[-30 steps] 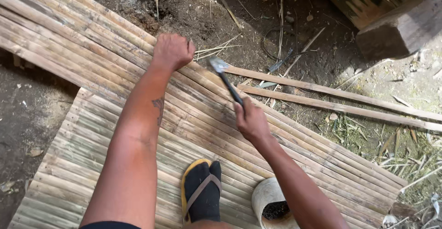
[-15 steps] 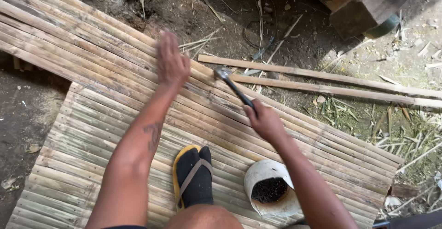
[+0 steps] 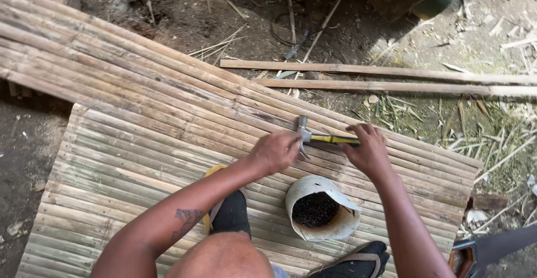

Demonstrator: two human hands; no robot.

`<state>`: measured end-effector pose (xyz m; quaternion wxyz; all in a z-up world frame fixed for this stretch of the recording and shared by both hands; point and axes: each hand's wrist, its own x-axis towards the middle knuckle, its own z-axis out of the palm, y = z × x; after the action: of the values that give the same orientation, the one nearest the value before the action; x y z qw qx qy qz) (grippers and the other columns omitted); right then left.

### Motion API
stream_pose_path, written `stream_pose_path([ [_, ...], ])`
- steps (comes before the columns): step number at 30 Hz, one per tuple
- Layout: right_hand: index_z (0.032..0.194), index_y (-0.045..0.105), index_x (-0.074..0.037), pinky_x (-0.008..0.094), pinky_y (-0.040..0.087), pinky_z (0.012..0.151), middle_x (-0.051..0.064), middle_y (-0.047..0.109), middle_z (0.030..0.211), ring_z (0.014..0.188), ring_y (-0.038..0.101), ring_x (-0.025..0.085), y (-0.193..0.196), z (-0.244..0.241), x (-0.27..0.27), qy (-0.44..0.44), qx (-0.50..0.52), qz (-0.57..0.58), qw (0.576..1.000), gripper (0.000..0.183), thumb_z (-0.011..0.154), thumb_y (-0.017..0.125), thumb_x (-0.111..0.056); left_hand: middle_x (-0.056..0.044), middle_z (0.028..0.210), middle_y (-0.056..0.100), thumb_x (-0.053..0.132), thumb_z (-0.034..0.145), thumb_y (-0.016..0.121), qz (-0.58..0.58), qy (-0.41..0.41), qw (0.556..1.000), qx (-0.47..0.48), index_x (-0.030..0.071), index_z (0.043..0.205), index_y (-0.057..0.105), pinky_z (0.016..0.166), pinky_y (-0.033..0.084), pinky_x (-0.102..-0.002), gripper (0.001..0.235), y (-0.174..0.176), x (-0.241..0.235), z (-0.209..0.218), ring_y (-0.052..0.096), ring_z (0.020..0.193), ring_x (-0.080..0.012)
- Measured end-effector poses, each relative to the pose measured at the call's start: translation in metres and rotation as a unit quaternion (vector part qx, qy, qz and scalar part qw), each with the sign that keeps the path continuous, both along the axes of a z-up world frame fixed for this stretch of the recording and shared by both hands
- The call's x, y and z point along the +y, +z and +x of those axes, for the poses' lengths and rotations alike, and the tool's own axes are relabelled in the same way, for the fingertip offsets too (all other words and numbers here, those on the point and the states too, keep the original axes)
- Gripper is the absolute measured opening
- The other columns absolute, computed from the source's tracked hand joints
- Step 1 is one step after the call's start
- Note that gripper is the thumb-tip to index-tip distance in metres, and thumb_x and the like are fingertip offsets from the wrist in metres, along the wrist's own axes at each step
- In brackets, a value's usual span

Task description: The person assembles a bamboo mat by nailing thin bamboo strips to a larger bamboo base using a hammer and nails. They then use a hand saw to trim the excess length of the attached strips.

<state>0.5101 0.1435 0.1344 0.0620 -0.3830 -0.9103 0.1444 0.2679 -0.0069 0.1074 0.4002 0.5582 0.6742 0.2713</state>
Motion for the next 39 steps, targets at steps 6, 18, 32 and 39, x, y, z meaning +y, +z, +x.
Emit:
stream_pose_path([
  [6, 0.105, 0.072, -0.003, 0.035, 0.059, 0.073, 0.015, 0.077, 0.094, 0.084, 0.077, 0.025, 0.015, -0.052, -0.015, -0.064, 0.18, -0.23, 0.954, 0.014, 0.093, 0.068, -0.009, -0.02, 0.116, 0.072, 0.015, 0.099, 0.055, 0.125, -0.011, 0.992, -0.004, 0.0, 0.122, 0.066, 0.091, 0.058, -0.042, 0.03, 0.029, 0.026, 0.023, 0.073, 0.101, -0.0346],
  [18, 0.112, 0.053, -0.003, 0.053, 0.05, 0.06, 0.02, 0.07, 0.08, 0.075, 0.069, 0.042, 0.109, 0.022, 0.029, 0.091, 0.026, -0.186, 0.978, 0.018, 0.097, 0.052, -0.011, -0.014, 0.096, 0.07, 0.01, 0.085, 0.061, 0.156, -0.303, 0.935, 0.092, 0.005, 0.106, 0.068, 0.067, 0.055, -0.049, 0.022, 0.109, 0.135, 0.048, 0.068, 0.084, -0.0376],
  [32, 0.111, 0.06, 0.003, 0.054, 0.05, 0.079, 0.025, 0.067, 0.104, 0.094, 0.065, 0.041, -0.104, 0.472, -0.053, -0.726, 0.033, -0.015, 0.687, 0.04, 0.09, 0.074, -0.027, -0.026, 0.122, 0.064, 0.016, 0.09, 0.059, -0.026, -0.497, 0.867, 0.023, 0.005, 0.14, 0.05, 0.098, 0.05, -0.05, 0.052, 0.028, 0.195, 0.571, 0.064, 0.108, -0.0411],
  [39, 0.106, 0.065, -0.001, 0.052, 0.048, 0.091, 0.02, 0.073, 0.095, 0.091, 0.069, 0.04, -0.122, 0.501, -0.036, -0.816, 0.075, -0.053, 0.571, 0.034, 0.086, 0.071, -0.028, -0.021, 0.129, 0.063, 0.018, 0.092, 0.06, -0.127, -0.452, 0.883, -0.023, 0.006, 0.142, 0.048, 0.099, 0.051, -0.046, 0.053, -0.013, 0.199, 0.59, 0.069, 0.105, -0.0356],
])
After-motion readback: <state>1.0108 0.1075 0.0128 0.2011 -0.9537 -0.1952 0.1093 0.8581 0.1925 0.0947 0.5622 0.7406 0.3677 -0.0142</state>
